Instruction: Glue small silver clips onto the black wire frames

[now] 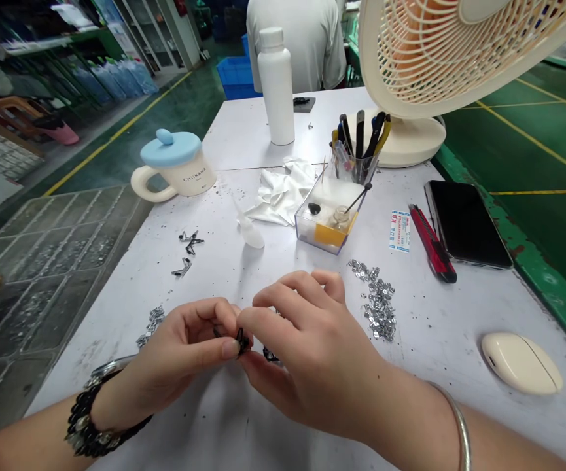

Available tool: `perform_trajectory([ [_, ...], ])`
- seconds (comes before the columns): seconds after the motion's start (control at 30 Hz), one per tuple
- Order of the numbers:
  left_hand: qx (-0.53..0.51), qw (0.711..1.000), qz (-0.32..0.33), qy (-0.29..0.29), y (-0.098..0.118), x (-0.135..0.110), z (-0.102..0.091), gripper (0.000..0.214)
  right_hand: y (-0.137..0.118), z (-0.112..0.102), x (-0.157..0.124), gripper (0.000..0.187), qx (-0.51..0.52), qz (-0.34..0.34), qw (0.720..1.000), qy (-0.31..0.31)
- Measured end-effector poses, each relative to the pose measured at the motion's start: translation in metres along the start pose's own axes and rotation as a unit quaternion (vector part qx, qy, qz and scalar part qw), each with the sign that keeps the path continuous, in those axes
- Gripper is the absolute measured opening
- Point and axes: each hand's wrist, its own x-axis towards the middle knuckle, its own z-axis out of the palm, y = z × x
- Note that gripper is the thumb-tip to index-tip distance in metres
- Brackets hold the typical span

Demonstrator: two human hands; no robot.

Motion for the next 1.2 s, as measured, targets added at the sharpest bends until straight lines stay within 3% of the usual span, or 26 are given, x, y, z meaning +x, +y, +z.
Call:
perform_trajectory([
  [0.27,0.024,0.999,0.025,0.003,-0.002,-0.002,0.0,0.006,0.002,0.003,-0.006,0.017,-0.098,-0.052,0.992,0.056],
  [0.53,0.079,0.996,0.033,0.007,-0.002,-0.002,-0.001,0.009,0.004,0.005,-0.007,0.014,-0.148,-0.068,0.985,0.053],
  [0.67,0.19,0.981,0.034,-0.031,0.005,-0.001,-0.01,0.022,0.009,0.007,-0.007,0.016,-0.172,-0.081,0.98,0.053],
  [0.77,0.325,0.942,0.078,-0.015,0.017,0.002,-0.019,0.031,0.013,0.007,-0.008,0.017,-0.165,-0.07,0.983,0.028],
  [0.87,0.448,0.878,0.157,0.067,0.032,0.006,-0.029,0.026,0.014,0.007,-0.008,0.014,-0.156,-0.057,0.986,-0.005],
  [0.97,0.605,0.749,0.195,0.188,0.047,0.008,-0.039,0.016,0.014,0.005,-0.008,0.011,-0.156,-0.047,0.986,-0.021],
  [1.03,0.688,0.668,0.167,0.231,0.055,0.008,-0.045,0.015,0.015,0.004,-0.008,0.01,-0.156,-0.043,0.986,-0.027],
  [1.07,0.713,0.645,0.143,0.238,0.058,0.008,-0.049,0.016,0.015,0.004,-0.008,0.01,-0.155,-0.041,0.987,-0.031],
  [1.13,0.738,0.629,0.099,0.224,0.064,0.007,-0.056,0.021,0.017,0.003,-0.009,0.01,-0.152,-0.04,0.987,-0.041],
  [1.2,0.749,0.636,0.067,0.174,0.068,0.006,-0.063,0.026,0.018,0.002,-0.01,0.01,-0.149,-0.038,0.987,-0.054],
])
